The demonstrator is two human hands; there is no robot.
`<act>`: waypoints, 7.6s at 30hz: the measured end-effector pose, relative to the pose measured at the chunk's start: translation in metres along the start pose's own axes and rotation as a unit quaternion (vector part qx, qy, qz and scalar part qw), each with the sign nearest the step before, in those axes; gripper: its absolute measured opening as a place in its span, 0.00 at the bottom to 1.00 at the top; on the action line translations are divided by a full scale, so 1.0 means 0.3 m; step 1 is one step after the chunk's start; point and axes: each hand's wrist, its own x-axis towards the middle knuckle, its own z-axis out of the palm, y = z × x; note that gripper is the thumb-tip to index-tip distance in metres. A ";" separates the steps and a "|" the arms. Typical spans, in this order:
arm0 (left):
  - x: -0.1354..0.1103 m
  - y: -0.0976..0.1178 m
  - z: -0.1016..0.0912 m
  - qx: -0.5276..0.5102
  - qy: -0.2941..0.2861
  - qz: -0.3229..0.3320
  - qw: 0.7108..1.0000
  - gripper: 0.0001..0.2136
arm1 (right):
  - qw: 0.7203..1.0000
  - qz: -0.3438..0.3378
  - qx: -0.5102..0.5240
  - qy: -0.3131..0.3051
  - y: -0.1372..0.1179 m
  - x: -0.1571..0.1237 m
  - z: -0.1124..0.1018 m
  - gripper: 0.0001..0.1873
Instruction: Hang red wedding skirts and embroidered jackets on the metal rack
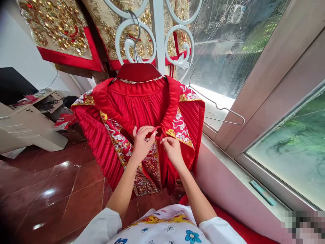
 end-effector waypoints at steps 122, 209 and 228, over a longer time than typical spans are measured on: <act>-0.281 -0.139 0.037 0.167 0.060 -0.042 0.983 0.08 | 0.999 0.042 -0.033 0.011 -0.005 -0.121 -0.112 0.25; 0.016 0.066 -0.161 -0.599 -0.175 -0.357 0.695 0.14 | 0.782 -0.425 -0.455 0.000 -0.244 0.124 -0.175 0.10; 0.040 -0.008 -0.483 -0.560 0.024 -0.306 0.769 0.14 | 0.677 -0.527 -0.489 0.157 -0.390 0.274 -0.551 0.13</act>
